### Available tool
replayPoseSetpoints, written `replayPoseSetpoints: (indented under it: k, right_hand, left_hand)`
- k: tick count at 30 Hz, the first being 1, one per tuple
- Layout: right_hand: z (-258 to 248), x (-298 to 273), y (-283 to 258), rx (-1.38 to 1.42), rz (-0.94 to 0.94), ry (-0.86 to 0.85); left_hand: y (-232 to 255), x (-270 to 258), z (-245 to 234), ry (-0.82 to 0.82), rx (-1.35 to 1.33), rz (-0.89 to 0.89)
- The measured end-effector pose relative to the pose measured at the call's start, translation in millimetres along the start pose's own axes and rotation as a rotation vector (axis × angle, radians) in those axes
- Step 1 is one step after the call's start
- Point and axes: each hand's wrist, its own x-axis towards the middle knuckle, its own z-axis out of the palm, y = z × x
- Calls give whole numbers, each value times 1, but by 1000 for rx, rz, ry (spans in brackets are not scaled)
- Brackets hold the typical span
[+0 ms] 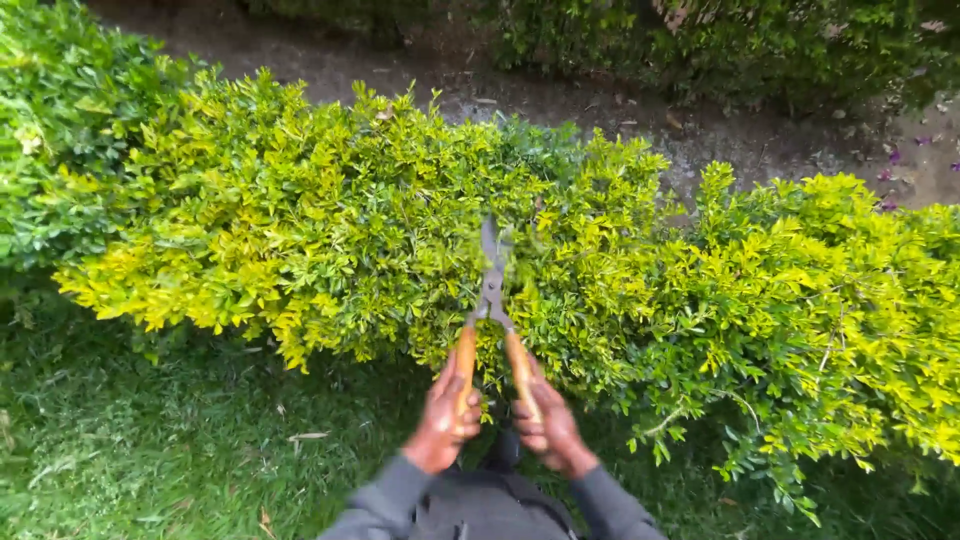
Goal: Trimming a garden hedge using manual hedge shears at a steady pace.
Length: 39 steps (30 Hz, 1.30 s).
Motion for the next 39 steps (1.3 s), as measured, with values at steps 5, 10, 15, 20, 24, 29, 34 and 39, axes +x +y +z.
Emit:
replayPoseSetpoints:
  k: [5,10,15,20,24,29,34,39]
  right_hand:
    - [14,-10,-3,33,-78,-67]
    - [-23,-53,-21,-103,3,4]
    - [-28,-76,-38,-170,-30,57]
    - [-15,-89,-34,-146,-95,130]
    - [-21,-79,-42,-162,-131,78]
    - [-5,14,-32,-71,-224,36]
    - [8,-14,-12,-44,-249,-3]
    - [-19,-87,-18,-151,-73,83]
  left_hand:
    - [23,4,-18,-112,59,27]
    - [42,-18,-54,-111,111,-114]
    - [41,-19,-44,-106,166,-168]
    - [28,-8,-23,-150,144,-144]
    - [42,13,-33,-180,157,-168]
    - [27,69,12,-158,107,-23]
    - [32,32,-2,-214,135,7]
    - [57,-10,-62,-206,142,-210]
